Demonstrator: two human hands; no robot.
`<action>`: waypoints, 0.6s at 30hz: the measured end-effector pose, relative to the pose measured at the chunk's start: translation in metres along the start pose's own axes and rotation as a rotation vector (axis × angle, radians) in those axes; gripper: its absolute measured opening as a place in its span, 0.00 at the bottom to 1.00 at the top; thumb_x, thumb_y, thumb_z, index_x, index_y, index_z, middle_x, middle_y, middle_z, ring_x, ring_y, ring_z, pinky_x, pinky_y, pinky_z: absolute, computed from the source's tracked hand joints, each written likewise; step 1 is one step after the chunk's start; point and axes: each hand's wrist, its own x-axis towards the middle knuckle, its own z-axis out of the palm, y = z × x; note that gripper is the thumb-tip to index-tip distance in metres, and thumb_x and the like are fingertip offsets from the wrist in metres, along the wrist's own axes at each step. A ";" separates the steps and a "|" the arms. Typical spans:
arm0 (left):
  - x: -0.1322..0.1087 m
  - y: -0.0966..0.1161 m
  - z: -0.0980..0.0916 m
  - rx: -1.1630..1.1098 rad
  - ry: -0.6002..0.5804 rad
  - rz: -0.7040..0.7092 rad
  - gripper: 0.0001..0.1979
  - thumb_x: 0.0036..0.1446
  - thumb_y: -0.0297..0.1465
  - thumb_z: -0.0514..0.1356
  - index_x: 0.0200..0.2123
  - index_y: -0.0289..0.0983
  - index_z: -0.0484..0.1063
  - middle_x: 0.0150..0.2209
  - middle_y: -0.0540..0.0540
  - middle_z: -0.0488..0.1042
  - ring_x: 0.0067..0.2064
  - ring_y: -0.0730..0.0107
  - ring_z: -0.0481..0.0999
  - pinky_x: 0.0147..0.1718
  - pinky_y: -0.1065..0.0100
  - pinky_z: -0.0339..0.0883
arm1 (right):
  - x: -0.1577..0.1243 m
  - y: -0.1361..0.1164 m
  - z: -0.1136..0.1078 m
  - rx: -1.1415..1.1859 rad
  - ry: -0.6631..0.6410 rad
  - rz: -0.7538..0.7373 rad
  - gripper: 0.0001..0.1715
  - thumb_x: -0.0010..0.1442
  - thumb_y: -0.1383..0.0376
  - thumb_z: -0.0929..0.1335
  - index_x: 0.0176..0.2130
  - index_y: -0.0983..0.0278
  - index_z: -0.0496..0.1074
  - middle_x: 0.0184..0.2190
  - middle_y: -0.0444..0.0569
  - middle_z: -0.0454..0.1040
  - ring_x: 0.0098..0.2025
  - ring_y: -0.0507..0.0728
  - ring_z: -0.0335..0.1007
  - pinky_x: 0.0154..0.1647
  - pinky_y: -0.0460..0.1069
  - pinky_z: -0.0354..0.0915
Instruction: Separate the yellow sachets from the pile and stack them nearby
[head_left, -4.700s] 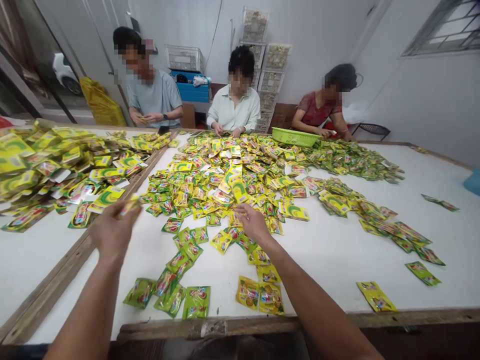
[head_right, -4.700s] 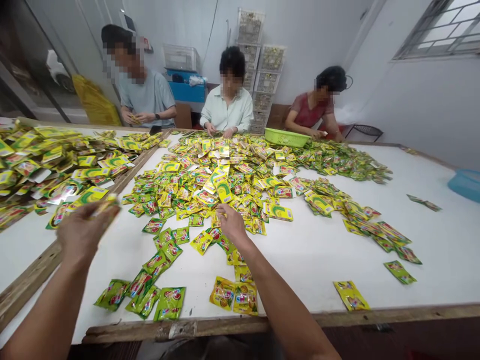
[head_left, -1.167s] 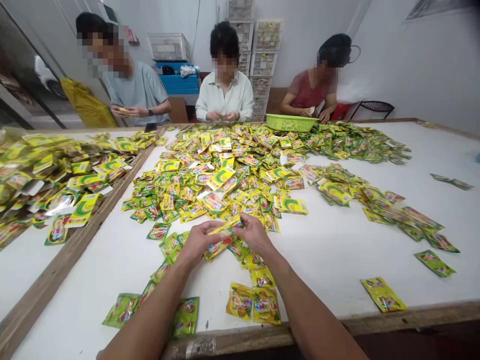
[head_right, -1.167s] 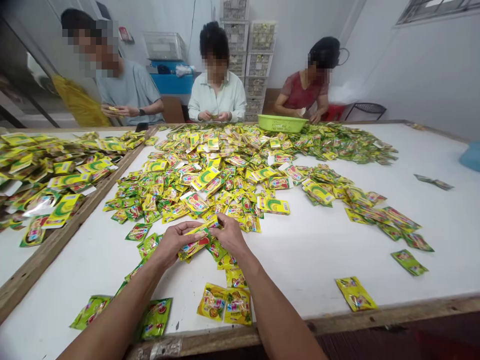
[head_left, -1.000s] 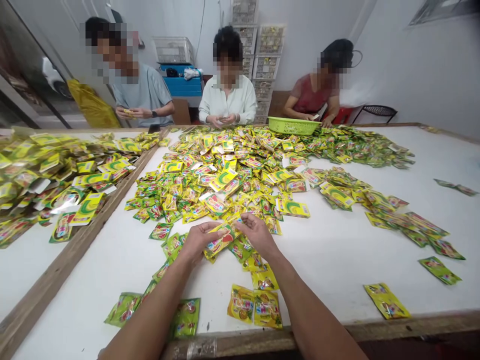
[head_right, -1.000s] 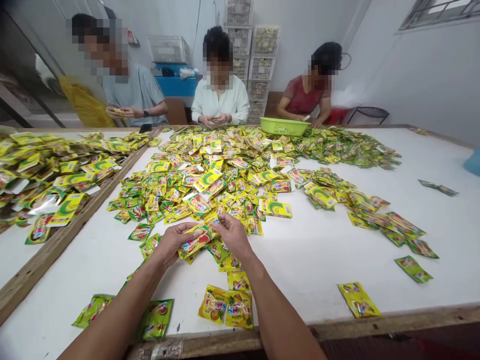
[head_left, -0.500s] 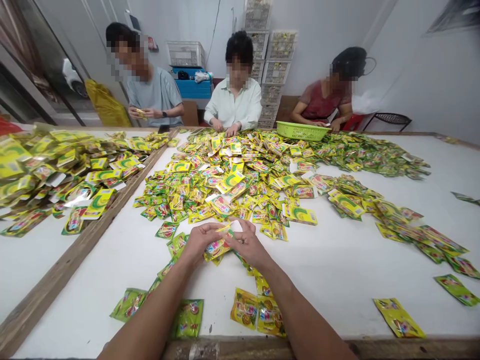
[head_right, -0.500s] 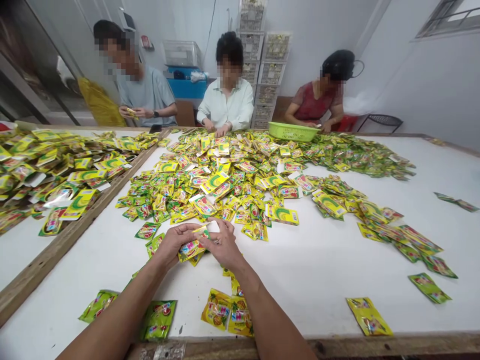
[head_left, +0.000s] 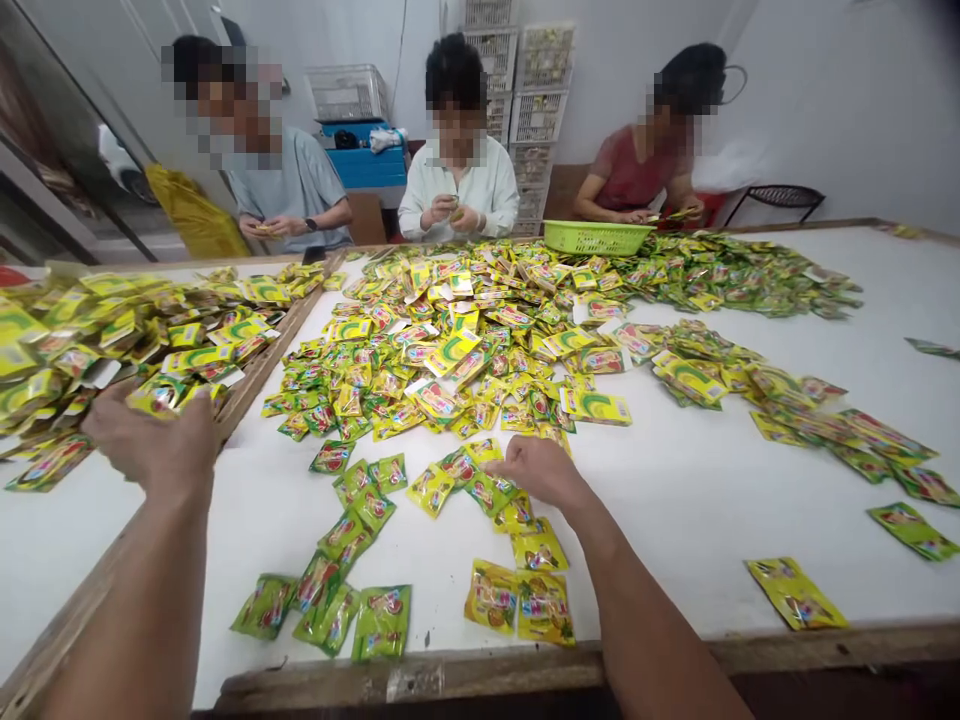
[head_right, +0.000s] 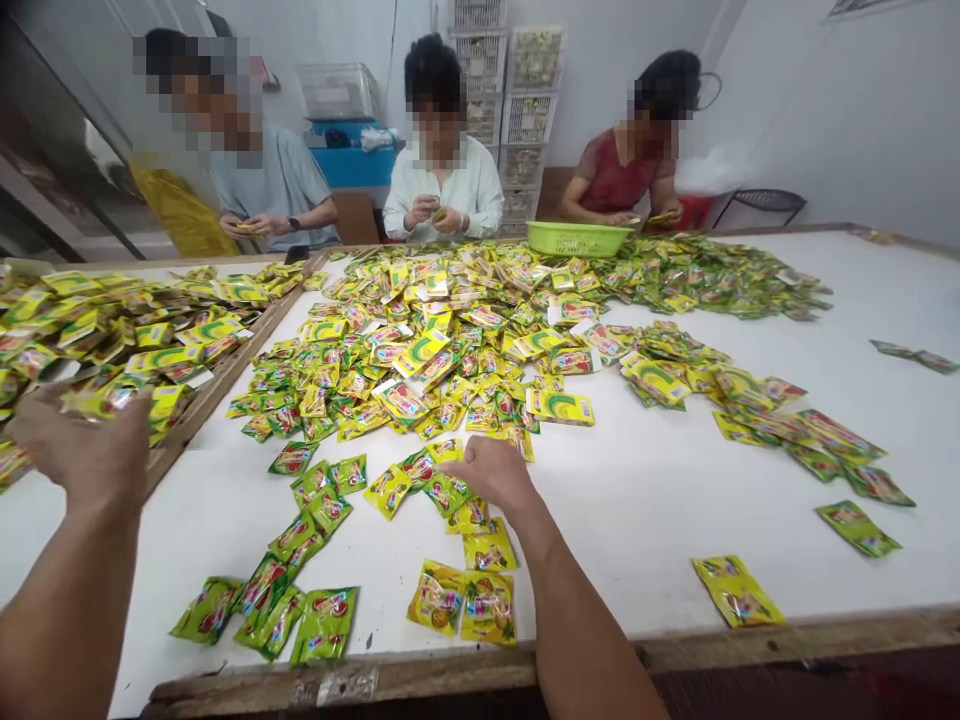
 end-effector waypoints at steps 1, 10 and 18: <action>-0.007 0.005 0.001 0.021 -0.077 -0.007 0.29 0.44 0.36 0.63 0.49 0.32 0.64 0.49 0.36 0.69 0.48 0.50 0.69 0.45 0.54 0.62 | -0.001 -0.002 0.004 -0.059 -0.041 -0.018 0.25 0.39 0.49 0.74 0.18 0.61 0.60 0.19 0.43 0.65 0.25 0.53 0.60 0.24 0.47 0.49; -0.162 0.061 0.053 0.009 -1.019 0.289 0.14 0.35 0.40 0.68 0.18 0.39 0.69 0.23 0.44 0.73 0.32 0.57 0.72 0.28 0.68 0.54 | 0.006 0.001 0.010 0.016 -0.017 -0.028 0.11 0.46 0.60 0.70 0.26 0.61 0.64 0.21 0.42 0.65 0.26 0.53 0.59 0.26 0.46 0.50; -0.179 0.060 0.075 -0.186 -1.092 0.245 0.14 0.35 0.35 0.68 0.19 0.39 0.64 0.18 0.52 0.65 0.26 0.66 0.68 0.25 0.71 0.53 | 0.009 0.002 0.009 0.324 0.074 0.046 0.17 0.46 0.56 0.68 0.36 0.60 0.72 0.23 0.43 0.70 0.27 0.56 0.63 0.28 0.48 0.56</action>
